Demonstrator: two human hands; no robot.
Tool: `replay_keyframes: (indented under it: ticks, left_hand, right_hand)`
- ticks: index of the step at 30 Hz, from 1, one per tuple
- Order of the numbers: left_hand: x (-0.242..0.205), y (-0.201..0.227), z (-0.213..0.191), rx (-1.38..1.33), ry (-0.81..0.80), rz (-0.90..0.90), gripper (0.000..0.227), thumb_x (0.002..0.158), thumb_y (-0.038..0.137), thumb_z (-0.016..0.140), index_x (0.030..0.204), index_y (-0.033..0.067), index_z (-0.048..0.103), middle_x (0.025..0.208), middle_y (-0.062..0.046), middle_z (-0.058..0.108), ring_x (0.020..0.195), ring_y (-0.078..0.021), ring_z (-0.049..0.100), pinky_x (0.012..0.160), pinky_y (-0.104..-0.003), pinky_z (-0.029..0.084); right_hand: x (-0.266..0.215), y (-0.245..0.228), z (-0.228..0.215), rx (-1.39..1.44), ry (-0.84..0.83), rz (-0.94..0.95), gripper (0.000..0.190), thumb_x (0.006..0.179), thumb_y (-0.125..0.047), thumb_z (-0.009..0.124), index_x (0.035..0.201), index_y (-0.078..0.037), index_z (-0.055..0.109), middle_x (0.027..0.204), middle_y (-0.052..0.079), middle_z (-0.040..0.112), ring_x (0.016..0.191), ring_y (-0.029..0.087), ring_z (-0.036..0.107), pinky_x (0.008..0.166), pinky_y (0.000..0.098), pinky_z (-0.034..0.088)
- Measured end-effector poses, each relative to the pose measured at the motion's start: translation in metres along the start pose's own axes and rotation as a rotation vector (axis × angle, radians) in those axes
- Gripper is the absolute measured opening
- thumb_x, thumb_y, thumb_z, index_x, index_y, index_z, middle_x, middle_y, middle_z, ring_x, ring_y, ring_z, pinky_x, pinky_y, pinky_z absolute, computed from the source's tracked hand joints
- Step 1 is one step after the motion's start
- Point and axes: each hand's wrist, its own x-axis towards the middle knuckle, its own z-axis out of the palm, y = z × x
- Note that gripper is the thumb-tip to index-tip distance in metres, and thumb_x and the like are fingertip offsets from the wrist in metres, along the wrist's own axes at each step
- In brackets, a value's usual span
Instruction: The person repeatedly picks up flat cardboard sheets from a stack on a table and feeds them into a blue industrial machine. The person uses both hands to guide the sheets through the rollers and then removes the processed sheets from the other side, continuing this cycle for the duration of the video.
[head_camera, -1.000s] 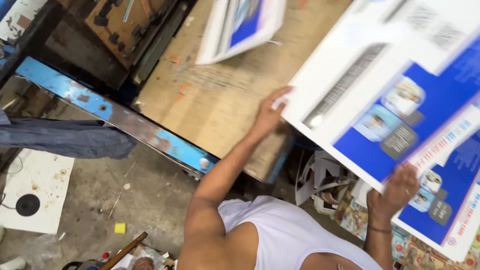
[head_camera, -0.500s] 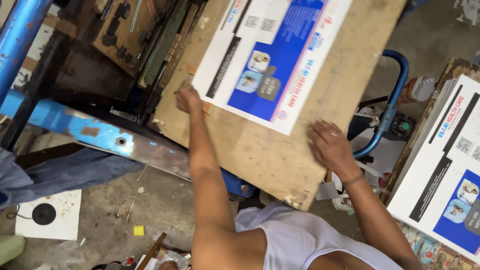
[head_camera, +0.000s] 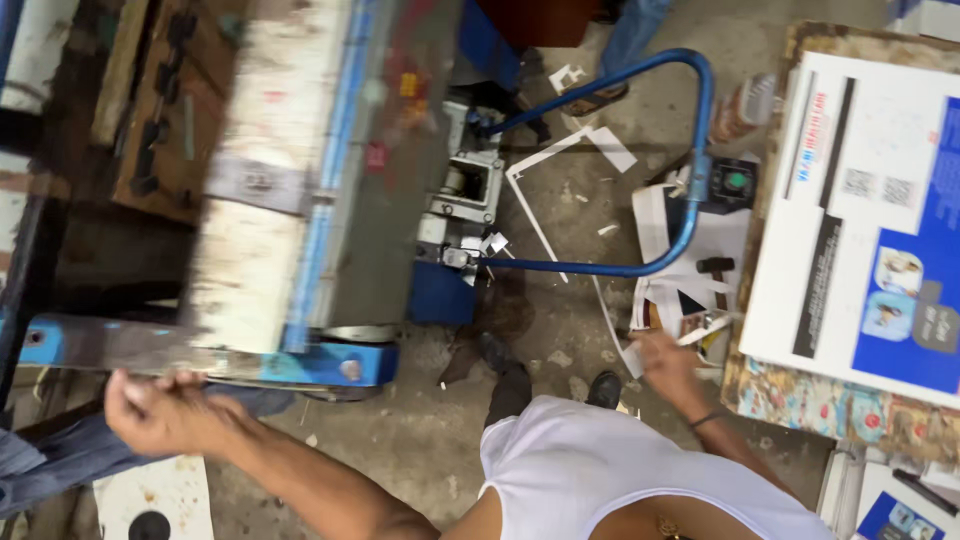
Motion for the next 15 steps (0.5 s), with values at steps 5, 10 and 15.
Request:
replay_keyframes:
  ticks: [5,10,15]
  left_hand:
    - [-0.123,-0.028,0.044,0.158,-0.416,-0.151,0.027,0.108,0.008,0.057,0.132,-0.0033,0.061,0.12,-0.02,0.069,0.086,-0.026,0.072,0.073,-0.031,0.06]
    - [-0.297,-0.108,0.114,0.13,-0.848,-0.422,0.036,0.108,0.021,0.049,0.127,-0.0041,0.065,0.121,-0.017,0.072,0.095,-0.0247,0.076,0.082,-0.034,0.064]
    - [-0.537,-0.142,0.179,0.049,-1.547,-0.288,0.032,0.095,0.0,0.059,0.123,0.0076,0.072,0.124,-0.014,0.073,0.119,-0.0281,0.068,0.105,-0.039,0.052]
  right_hand:
    - [-0.054,0.035,0.017,-0.315,-0.499,-0.401,0.037,0.081,-0.002,0.06,0.117,-0.01,0.067,0.127,0.011,0.068,0.115,0.033,0.066,0.097,0.0414,0.052]
    - [-0.06,0.118,-0.097,-0.401,-0.095,0.033,0.039,0.086,-0.008,0.057,0.123,-0.013,0.067,0.103,0.019,0.074,0.095,0.038,0.072,0.083,0.0465,0.057]
    - [-0.072,0.209,-0.275,-0.416,0.476,0.238,0.049,0.104,-0.019,0.05,0.15,-0.003,0.06,0.125,0.026,0.067,0.108,0.042,0.065,0.098,0.0502,0.053]
